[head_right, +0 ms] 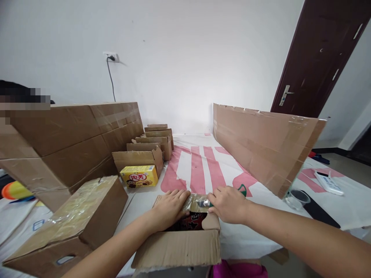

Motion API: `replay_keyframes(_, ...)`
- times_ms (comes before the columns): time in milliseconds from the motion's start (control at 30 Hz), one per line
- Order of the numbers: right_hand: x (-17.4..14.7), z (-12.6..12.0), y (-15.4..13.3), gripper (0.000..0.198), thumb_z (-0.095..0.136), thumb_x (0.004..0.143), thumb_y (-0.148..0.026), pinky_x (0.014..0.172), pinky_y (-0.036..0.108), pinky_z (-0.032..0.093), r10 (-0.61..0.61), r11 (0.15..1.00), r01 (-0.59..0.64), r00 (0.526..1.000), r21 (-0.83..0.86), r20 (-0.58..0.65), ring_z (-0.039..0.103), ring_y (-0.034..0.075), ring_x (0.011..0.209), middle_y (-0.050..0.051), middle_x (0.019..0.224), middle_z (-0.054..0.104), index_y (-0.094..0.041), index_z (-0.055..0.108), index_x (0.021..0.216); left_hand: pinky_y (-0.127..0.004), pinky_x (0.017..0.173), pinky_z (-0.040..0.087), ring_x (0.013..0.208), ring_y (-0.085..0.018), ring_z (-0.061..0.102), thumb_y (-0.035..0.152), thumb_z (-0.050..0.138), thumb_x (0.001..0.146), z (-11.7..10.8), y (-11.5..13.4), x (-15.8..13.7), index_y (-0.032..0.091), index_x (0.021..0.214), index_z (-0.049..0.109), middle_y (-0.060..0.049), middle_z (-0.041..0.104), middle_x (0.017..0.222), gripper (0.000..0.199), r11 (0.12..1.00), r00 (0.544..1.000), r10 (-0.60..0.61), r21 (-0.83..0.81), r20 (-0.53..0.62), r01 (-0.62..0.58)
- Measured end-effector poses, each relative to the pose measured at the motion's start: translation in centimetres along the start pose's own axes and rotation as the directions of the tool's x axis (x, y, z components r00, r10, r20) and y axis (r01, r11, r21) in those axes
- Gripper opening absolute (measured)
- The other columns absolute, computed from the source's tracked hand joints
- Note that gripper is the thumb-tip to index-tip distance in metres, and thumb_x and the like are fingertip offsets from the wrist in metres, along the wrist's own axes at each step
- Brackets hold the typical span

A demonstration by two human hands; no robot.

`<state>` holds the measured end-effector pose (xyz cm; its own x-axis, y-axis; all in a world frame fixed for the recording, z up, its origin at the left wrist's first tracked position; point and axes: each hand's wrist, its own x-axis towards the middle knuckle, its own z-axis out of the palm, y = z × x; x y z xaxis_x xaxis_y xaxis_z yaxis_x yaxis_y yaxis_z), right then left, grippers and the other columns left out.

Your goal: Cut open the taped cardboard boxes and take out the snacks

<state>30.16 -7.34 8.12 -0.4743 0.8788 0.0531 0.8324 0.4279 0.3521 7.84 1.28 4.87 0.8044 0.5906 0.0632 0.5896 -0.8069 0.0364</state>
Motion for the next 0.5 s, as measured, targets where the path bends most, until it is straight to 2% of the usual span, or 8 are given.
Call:
replay_keyframes(233, -0.5, 1.4, 0.3, 0.023, 0.051, 0.094, -0.035, 0.058, 0.033, 0.027, -0.137, 0.977, 0.096, 0.966, -0.188, -0.221, 0.055, 0.021, 0.072, 0.007, 0.078, 0.062, -0.014, 0.059, 0.098, -0.044, 0.096, 0.04, 0.113, -0.031, 0.054, 0.043, 0.054, 0.088, -0.3, 0.1, -0.2, 0.018, 0.127, 0.046, -0.012, 0.06, 0.123, 0.047, 1.0, 1.0, -0.004, -0.009, 0.013, 0.005)
replay_keyframes(367, -0.8, 1.6, 0.0, 0.018, 0.045, 0.095, -0.022, 0.058, 0.034, 0.025, -0.17, 0.962, 0.092, 0.938, -0.255, -0.302, 0.052, 0.02, 0.069, 0.006, 0.075, 0.061, -0.013, 0.06, 0.097, -0.046, 0.096, 0.04, 0.116, -0.032, 0.053, 0.047, 0.056, 0.085, -0.8, 0.1, -0.3, 0.018, 0.13, 0.045, -0.013, 0.057, 0.128, 0.055, 1.0, 0.999, 0.0, -0.031, 0.032, 0.001)
replay_keyframes(433, -0.8, 1.7, -0.4, 0.018, 0.043, 0.094, -0.015, 0.058, 0.034, 0.025, -0.189, 0.952, 0.09, 0.925, -0.293, -0.331, 0.051, 0.02, 0.069, 0.006, 0.075, 0.061, -0.013, 0.061, 0.097, -0.046, 0.1, 0.039, 0.123, -0.031, 0.048, 0.045, 0.059, 0.084, -1.4, 0.3, 0.0, 0.019, 0.136, 0.04, -0.013, 0.05, 0.138, 0.061, 0.996, 0.999, 0.044, -0.077, 0.008, -0.043)
replay_keyframes(500, -0.8, 1.7, -0.7, 0.019, 0.042, 0.092, -0.011, 0.058, 0.034, 0.025, -0.209, 0.947, 0.103, 0.916, -0.304, -0.342, 0.051, 0.02, 0.069, 0.007, 0.075, 0.062, -0.014, 0.061, 0.096, -0.044, 0.101, 0.039, 0.124, -0.029, 0.045, 0.032, 0.058, 0.085, -2.1, 0.8, 0.4, 0.025, 0.135, 0.042, -0.009, 0.048, 0.139, 0.053, 0.986, 0.992, 0.122, -0.109, -0.035, -0.125)
